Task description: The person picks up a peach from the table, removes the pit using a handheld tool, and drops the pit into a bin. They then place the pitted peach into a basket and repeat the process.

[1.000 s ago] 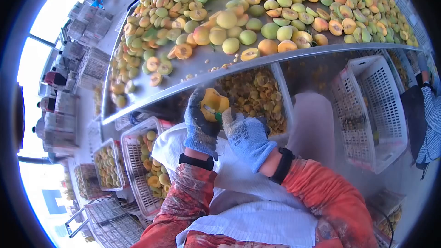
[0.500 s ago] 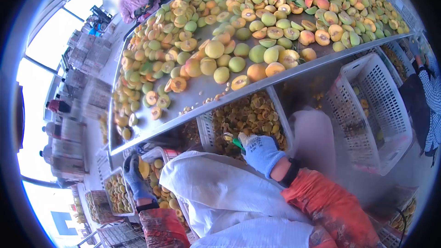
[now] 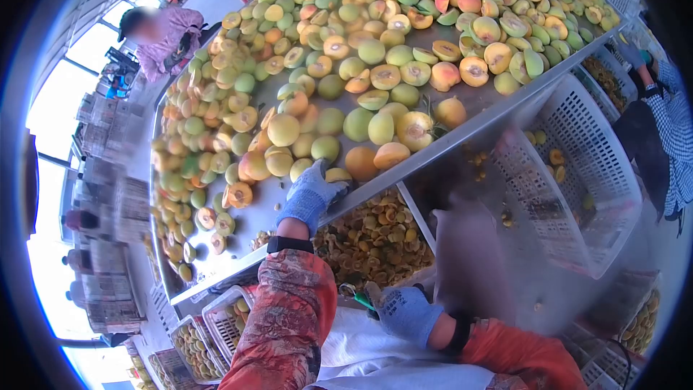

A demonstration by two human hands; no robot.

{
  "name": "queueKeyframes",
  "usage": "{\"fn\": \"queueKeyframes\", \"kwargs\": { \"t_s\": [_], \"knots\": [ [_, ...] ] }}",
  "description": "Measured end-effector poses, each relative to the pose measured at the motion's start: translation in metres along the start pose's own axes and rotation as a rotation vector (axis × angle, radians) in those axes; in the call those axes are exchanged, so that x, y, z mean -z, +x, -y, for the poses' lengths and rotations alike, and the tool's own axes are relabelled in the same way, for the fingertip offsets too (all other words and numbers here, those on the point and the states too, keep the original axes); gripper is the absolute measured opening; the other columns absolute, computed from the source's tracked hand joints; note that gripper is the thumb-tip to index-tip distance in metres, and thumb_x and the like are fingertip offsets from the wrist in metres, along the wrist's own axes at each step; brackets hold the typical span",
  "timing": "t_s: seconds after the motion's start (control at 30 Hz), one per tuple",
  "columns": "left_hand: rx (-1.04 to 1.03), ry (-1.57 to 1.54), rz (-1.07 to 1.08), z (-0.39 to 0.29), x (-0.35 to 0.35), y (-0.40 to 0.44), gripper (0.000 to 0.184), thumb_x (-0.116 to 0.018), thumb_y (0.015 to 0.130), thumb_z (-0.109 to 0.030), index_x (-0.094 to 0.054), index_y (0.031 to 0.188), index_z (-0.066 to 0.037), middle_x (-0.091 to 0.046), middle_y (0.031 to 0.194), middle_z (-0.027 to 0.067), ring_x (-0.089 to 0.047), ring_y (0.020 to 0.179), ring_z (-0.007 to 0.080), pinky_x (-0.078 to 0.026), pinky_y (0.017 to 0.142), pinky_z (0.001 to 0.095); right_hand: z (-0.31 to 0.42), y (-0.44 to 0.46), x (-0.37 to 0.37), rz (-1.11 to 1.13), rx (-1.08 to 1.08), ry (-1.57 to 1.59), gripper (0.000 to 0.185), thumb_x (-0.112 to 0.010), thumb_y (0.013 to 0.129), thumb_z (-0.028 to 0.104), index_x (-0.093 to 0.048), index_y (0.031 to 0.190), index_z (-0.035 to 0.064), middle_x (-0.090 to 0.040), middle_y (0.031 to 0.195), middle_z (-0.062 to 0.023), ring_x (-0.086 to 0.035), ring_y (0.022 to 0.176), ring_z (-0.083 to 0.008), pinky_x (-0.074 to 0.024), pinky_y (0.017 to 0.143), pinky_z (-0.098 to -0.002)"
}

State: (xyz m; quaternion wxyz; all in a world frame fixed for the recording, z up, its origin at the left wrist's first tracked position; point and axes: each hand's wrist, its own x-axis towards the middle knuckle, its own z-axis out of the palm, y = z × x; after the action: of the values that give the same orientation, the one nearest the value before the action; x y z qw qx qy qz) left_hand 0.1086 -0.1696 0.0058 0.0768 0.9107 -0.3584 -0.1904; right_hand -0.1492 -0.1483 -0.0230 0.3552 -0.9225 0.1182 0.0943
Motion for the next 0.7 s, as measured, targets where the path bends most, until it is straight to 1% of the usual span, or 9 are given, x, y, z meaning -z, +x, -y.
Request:
{"fn": "queueKeyframes", "kwargs": {
  "t_s": [0.1, 0.17, 0.23, 0.3, 0.37, 0.5, 0.6, 0.67, 0.7],
  "knots": [
    [-0.047, -0.058, 0.076, 0.008, -0.02, 0.005, 0.046, -0.068, 0.072, -0.029, -0.056, 0.11, -0.006, -0.06, 0.106, 0.0205, -0.058, 0.1, 0.034, -0.048, 0.084, 0.0425, -0.005, -0.002, 0.003, -0.043, -0.005, 0.022, 0.046, -0.059, 0.082, 0.037, -0.051, 0.114, 0.0063, -0.063, 0.078, -0.015, -0.063, 0.065, -0.0318, -0.049, 0.056, -0.0406],
    [-0.2, -0.303, -0.153, 0.027, -0.017, -0.003, 0.042, -0.07, 0.068, -0.013, -0.057, 0.107, -0.003, -0.063, 0.101, 0.0155, -0.062, 0.094, 0.0271, -0.048, 0.083, 0.0349, -0.003, 0.003, 0.016, -0.087, 0.031, 0.029, 0.048, -0.06, 0.081, 0.038, -0.051, 0.115, 0.006, -0.063, 0.079, -0.0147, -0.063, 0.066, -0.0319, -0.0494, 0.057, -0.04],
    [-0.273, -0.909, -0.336, 0.05, -0.007, -0.022, 0.038, -0.062, 0.072, -0.001, -0.057, 0.11, -0.002, -0.062, 0.102, 0.0082, -0.062, 0.088, 0.0195, -0.055, 0.068, 0.0277, 0.005, 0.002, 0.031, -0.278, 0.069, 0.091, 0.046, -0.064, 0.08, 0.033, -0.053, 0.114, 0.0045, -0.064, 0.081, -0.0144, -0.064, 0.071, -0.0315, -0.05, 0.06, -0.0396],
    [-0.024, -1.426, -0.319, 0.05, 0.038, -0.072, 0.039, -0.058, 0.082, -0.01, -0.054, 0.12, -0.004, -0.061, 0.096, 0.0112, -0.063, 0.068, 0.0189, -0.053, 0.054, 0.0265, 0.008, 0.005, 0.033, -0.413, 0.117, 0.171, 0.039, -0.064, 0.081, 0.031, -0.054, 0.108, 0.004, -0.064, 0.08, -0.0147, -0.064, 0.069, -0.0308, -0.0499, 0.059, -0.0389],
    [-0.113, -1.855, -0.099, 0.075, 0.038, -0.108, 0.043, -0.056, 0.086, -0.025, -0.05, 0.123, -0.005, -0.061, 0.093, 0.0124, -0.062, 0.063, 0.021, -0.053, 0.053, 0.0299, 0.021, 0.009, 0.042, -0.523, 0.18, 0.253, 0.033, -0.063, 0.083, 0.029, -0.056, 0.102, 0.0035, -0.064, 0.079, -0.0151, -0.064, 0.067, -0.0301, -0.0499, 0.057, -0.0382],
    [-0.101, -1.969, 0.088, 0.06, 0.011, -0.16, 0.05, -0.055, 0.086, -0.03, -0.048, 0.123, 0.003, -0.058, 0.11, 0.0199, -0.062, 0.094, 0.0309, -0.052, 0.08, 0.0355, 0.061, 0.013, 0.055, -0.517, 0.292, 0.219, 0.032, -0.066, 0.081, 0.029, -0.056, 0.096, 0.0034, -0.064, 0.072, -0.0124, -0.063, 0.06, -0.0285, -0.0492, 0.053, -0.0366],
    [-0.066, -2.057, 0.033, 0.048, 0.005, -0.187, 0.047, -0.054, 0.087, -0.03, -0.05, 0.121, 0.002, -0.061, 0.105, 0.0175, -0.063, 0.092, 0.028, -0.053, 0.078, 0.0334, 0.075, 0.004, 0.053, -0.505, 0.317, 0.022, 0.032, -0.065, 0.082, 0.032, -0.056, 0.092, 0.0035, -0.062, 0.066, -0.013, -0.063, 0.058, -0.0285, -0.0477, 0.051, -0.0372],
    [-0.176, -1.279, -0.167, 0.044, 0.015, -0.205, 0.052, -0.053, 0.088, -0.035, -0.049, 0.121, 0.005, -0.059, 0.105, 0.0229, -0.063, 0.083, 0.0314, -0.054, 0.075, 0.039, 0.084, -0.005, 0.049, -0.482, 0.315, 0.003, 0.032, -0.065, 0.082, 0.033, -0.056, 0.091, 0.0036, -0.061, 0.064, -0.0133, -0.062, 0.057, -0.0287, -0.0476, 0.051, -0.0376],
    [-0.18, -1.285, -0.174, 0.045, 0.015, -0.209, 0.052, -0.053, 0.088, -0.035, -0.049, 0.121, 0.005, -0.059, 0.105, 0.0229, -0.063, 0.083, 0.0314, -0.054, 0.075, 0.039, 0.088, -0.008, 0.048, -0.469, 0.309, -0.006, 0.032, -0.065, 0.082, 0.034, -0.056, 0.09, 0.0037, -0.061, 0.063, -0.0136, -0.062, 0.056, -0.029, -0.0476, 0.051, -0.038]
  ]
}}
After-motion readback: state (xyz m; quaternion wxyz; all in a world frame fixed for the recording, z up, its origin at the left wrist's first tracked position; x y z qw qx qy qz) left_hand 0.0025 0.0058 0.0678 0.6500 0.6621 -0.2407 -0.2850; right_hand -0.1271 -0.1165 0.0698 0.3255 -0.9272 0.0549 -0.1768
